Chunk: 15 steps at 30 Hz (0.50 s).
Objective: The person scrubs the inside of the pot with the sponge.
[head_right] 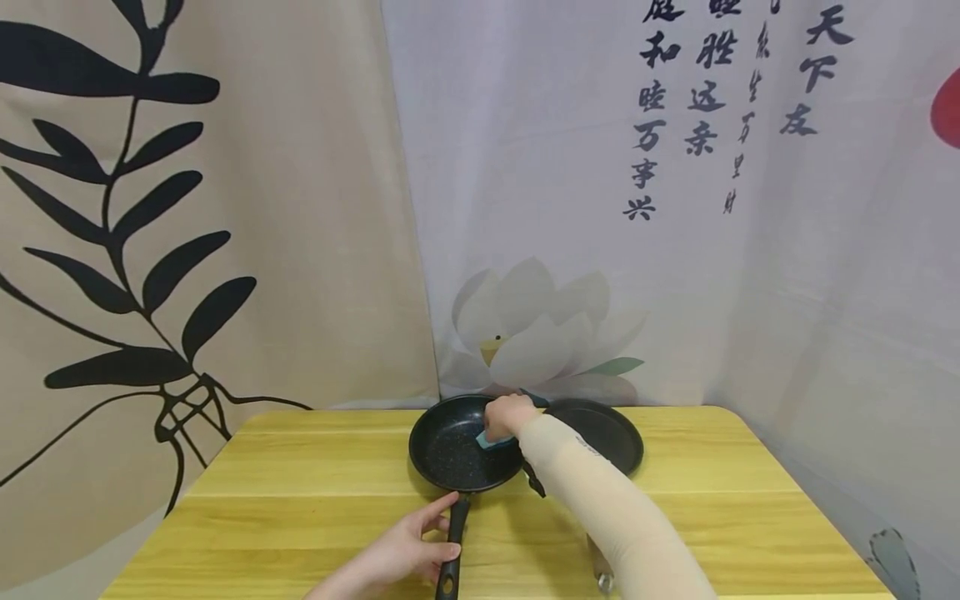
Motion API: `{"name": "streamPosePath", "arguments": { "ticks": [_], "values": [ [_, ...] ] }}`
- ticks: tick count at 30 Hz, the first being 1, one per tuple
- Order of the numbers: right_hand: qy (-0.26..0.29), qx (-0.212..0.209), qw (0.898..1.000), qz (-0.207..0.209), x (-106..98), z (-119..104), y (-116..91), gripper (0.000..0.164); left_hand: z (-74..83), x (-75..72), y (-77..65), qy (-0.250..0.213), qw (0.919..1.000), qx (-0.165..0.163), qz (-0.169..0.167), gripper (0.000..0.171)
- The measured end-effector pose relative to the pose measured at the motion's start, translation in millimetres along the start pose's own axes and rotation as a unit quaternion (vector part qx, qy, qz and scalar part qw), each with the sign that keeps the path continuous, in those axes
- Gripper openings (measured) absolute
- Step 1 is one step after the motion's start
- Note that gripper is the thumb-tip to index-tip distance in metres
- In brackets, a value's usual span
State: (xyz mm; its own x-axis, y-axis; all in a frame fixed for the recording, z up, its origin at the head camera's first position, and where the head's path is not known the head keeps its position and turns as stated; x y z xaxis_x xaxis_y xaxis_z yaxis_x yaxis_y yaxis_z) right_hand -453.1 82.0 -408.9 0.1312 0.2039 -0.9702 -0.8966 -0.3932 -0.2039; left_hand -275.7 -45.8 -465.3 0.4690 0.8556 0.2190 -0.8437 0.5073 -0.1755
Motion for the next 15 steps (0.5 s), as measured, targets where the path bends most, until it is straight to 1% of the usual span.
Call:
{"name": "streamPosePath", "arguments": {
  "ticks": [4,8,12,15],
  "values": [
    [0.020,-0.001,1.000,-0.021,0.7,2.4,-2.7,0.024,-2.0,-0.7,0.2,0.003,1.0000,-0.007,0.001,0.078],
    [0.052,-0.011,0.998,-0.039,3.4,6.6,-3.4,0.026,-2.4,-0.7,-0.2,0.006,1.0000,-0.006,0.004,0.077],
    [0.076,-0.026,0.996,-0.043,3.7,10.3,-4.6,0.024,-1.1,0.0,-0.7,0.007,0.9999,-0.001,0.009,0.077],
    [0.081,-0.044,0.995,-0.044,3.5,10.8,-5.7,0.021,-0.4,0.0,-0.8,0.010,0.9999,0.000,0.011,0.076]
  ]
}}
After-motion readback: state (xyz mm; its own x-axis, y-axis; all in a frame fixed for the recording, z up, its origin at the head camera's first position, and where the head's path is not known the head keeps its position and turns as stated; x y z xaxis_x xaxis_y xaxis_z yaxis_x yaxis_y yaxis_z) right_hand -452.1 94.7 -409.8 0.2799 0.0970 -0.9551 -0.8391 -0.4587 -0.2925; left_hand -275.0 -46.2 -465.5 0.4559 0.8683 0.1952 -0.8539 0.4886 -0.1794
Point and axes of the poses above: each hand's wrist, its own y-axis towards the middle knuckle, its own x-axis out of the palm, z = x × y, the point moved 7 cm from there along y, towards the middle knuckle, and after that the axes turned 8 degrees about -y, right-handed, at the moved point
